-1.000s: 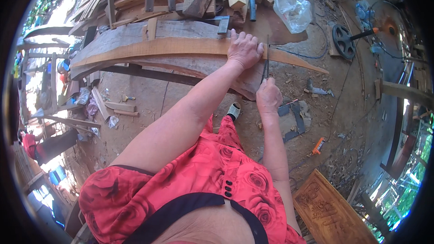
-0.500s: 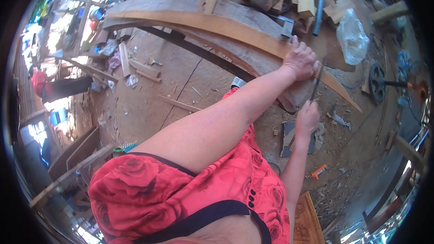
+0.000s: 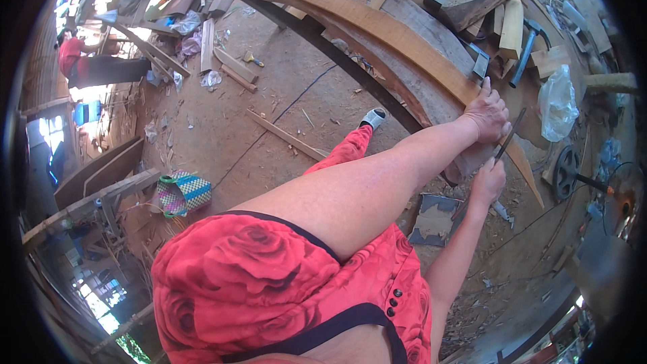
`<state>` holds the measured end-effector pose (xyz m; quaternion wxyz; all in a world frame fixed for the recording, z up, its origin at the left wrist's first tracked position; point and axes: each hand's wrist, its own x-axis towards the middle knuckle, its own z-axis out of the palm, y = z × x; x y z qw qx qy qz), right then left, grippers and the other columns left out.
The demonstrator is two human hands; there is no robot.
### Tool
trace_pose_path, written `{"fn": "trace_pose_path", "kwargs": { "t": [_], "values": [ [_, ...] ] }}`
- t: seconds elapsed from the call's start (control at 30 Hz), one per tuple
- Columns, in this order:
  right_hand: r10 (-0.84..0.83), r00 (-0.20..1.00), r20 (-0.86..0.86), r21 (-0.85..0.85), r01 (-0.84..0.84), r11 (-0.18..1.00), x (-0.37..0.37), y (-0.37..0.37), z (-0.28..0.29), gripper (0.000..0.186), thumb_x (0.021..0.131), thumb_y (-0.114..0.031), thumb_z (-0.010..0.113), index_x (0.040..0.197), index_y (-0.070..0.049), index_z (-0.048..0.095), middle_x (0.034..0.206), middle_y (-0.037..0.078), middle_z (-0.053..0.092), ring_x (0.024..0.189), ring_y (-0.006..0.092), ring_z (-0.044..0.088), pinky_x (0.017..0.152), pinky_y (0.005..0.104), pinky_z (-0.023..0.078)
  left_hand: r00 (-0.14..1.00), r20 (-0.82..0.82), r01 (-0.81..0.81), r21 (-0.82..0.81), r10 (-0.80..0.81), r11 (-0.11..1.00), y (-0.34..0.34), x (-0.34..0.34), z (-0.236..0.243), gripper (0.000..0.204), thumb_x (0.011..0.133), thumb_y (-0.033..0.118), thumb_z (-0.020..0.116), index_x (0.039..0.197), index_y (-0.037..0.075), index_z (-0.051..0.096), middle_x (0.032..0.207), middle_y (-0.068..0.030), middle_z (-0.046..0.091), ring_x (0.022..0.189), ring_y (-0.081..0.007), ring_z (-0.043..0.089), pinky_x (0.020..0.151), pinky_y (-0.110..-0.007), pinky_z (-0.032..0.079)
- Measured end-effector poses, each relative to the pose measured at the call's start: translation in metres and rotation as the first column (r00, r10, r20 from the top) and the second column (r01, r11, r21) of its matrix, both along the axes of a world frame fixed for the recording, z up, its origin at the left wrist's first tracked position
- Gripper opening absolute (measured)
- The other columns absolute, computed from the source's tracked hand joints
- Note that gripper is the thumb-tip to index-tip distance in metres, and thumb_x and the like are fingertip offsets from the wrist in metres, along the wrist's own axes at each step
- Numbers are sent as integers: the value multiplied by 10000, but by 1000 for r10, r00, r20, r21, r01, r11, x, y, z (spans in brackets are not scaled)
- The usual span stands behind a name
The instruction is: The person cuts and shapes a curved piece of wood using a saw blade, measures the piece with a metal ruler, and cuts the wood further with the saw blade.
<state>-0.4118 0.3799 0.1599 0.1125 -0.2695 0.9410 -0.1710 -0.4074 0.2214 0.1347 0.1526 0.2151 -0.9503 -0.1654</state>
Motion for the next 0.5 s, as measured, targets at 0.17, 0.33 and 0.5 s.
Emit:
{"fn": "trace_pose_path", "kwargs": {
  "t": [0.17,0.33,0.5],
  "values": [
    [63,997,-36,-42,-65,997,47,26,-3,333,921,-275,430,846,22,560,803,271,590,767,452,563,661,509,407,995,59,-76,9,75,997,-16,17,-3,466,859,410,417,950,30,671,1000,-153,623,1042,-337,506,1041,-634,127],
    [36,999,3,-50,-35,998,20,45,-14,352,923,-255,427,784,48,542,643,232,555,596,385,571,603,475,417,992,123,6,16,-8,1000,1,3,11,489,870,439,391,999,57,669,1039,-129,626,1062,-311,505,1045,-613,143],
    [67,998,-10,-73,-68,995,14,25,-9,351,922,-245,430,773,59,526,635,232,539,584,388,554,578,477,397,984,175,15,25,-19,1000,0,4,12,493,872,447,383,1032,70,660,1069,-110,619,1085,-299,496,1049,-610,138]
  ]
}}
